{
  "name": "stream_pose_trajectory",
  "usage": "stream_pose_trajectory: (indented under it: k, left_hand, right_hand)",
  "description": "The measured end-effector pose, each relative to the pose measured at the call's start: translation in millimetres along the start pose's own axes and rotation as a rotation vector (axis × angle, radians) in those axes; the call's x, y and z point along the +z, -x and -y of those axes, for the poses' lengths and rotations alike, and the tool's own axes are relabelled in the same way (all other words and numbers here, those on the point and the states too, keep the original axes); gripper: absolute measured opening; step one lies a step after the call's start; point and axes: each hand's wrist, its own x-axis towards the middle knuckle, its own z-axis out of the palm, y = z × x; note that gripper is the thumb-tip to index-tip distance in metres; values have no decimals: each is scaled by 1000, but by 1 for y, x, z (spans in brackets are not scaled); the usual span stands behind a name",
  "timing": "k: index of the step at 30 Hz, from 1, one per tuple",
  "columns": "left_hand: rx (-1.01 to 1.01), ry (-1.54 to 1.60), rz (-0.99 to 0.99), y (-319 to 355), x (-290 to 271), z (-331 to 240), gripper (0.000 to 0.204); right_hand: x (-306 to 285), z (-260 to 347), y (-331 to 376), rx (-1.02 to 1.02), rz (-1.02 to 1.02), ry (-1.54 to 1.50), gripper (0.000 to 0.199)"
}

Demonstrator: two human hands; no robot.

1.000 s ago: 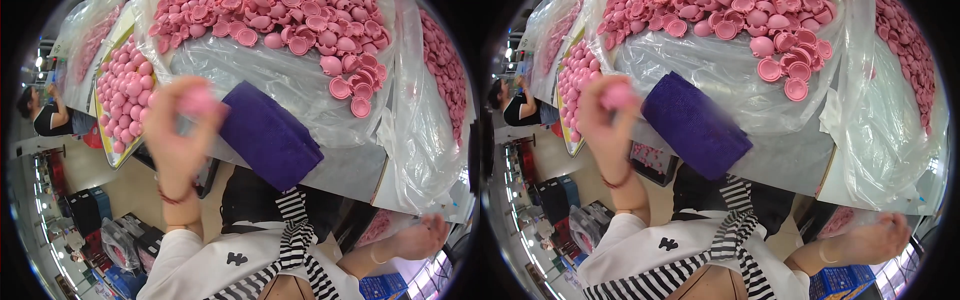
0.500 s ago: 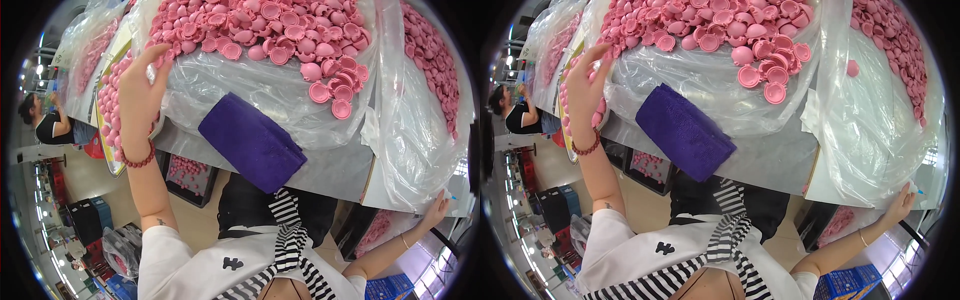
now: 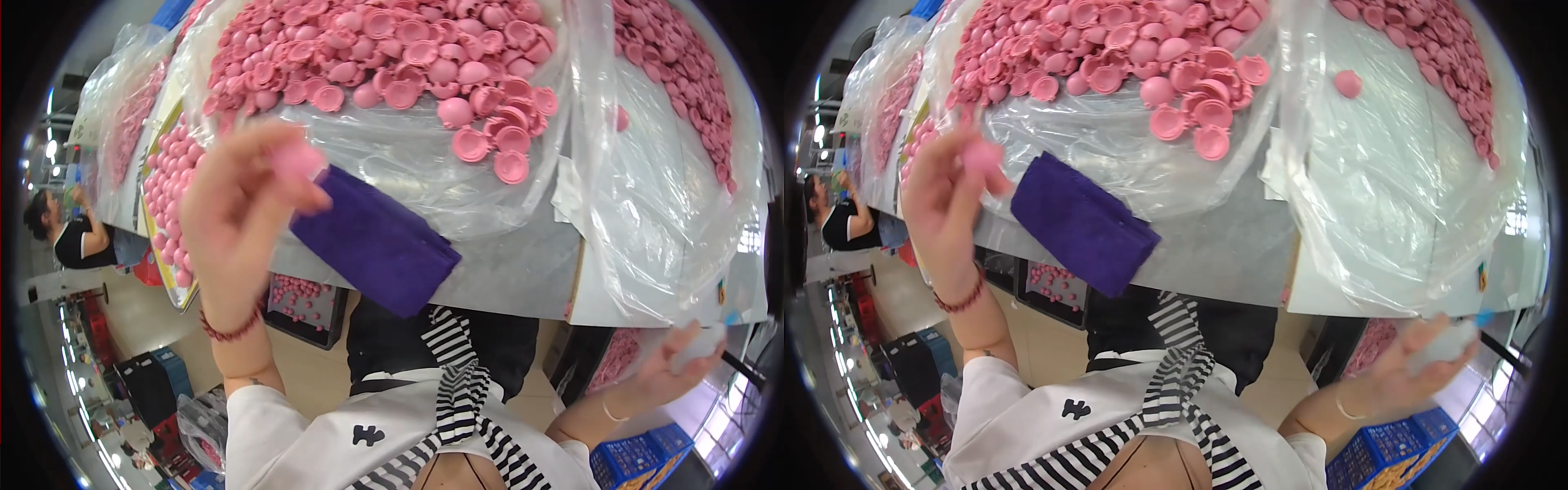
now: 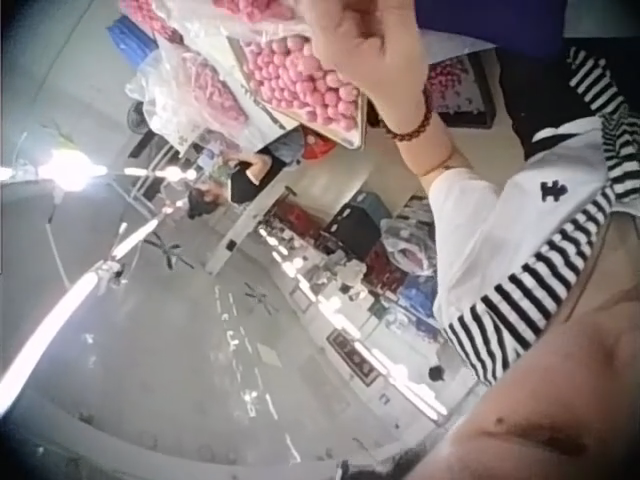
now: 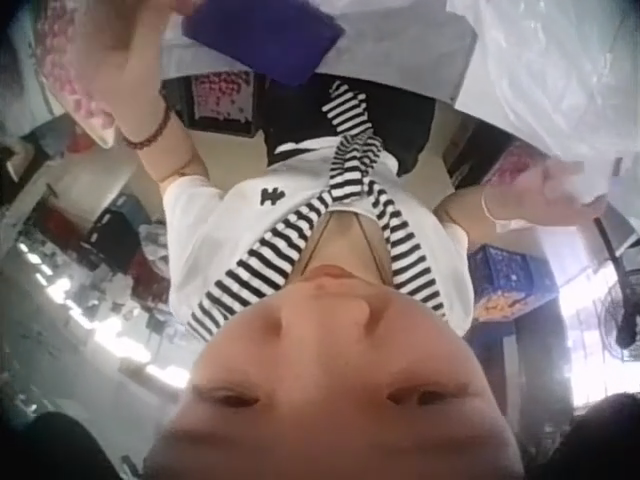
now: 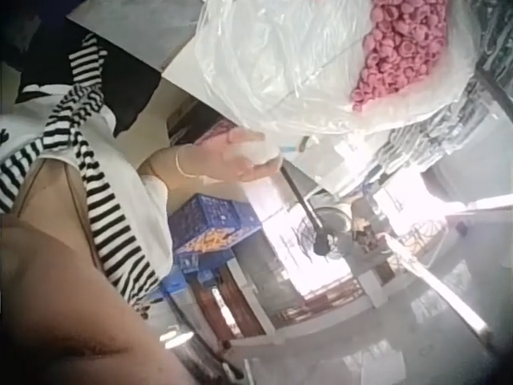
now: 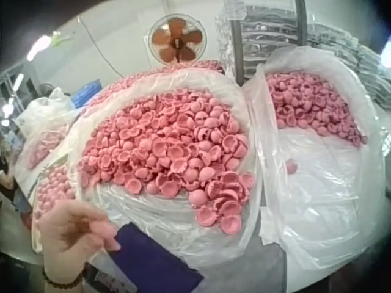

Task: Applying glue to pink plastic semi-spheres and joining them together to form spheres.

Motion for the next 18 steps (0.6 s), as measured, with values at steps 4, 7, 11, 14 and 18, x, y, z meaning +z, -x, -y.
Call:
stream_pose_trajectory:
  k: [4, 7, 11, 14, 18]
  left_hand:
    - [-87, 721, 532, 30, 46, 9, 11]
    - [-249, 901, 578, 52, 63, 22, 14]
    - [-471, 1119, 457, 71, 77, 16, 37]
    - [-501, 1223, 479, 78, 85, 18, 39]
    - [-319, 1121, 525, 86, 92, 22, 42]
  right_hand:
    - [79, 1, 30, -314, 671, 226, 43]
    - [117, 2, 49, -271, 499, 393, 46]
    - [112, -3, 69, -224, 361, 251, 64]
    - [108, 3, 78, -227, 445, 18, 72]
    - [118, 12, 80, -312, 591, -143, 59]
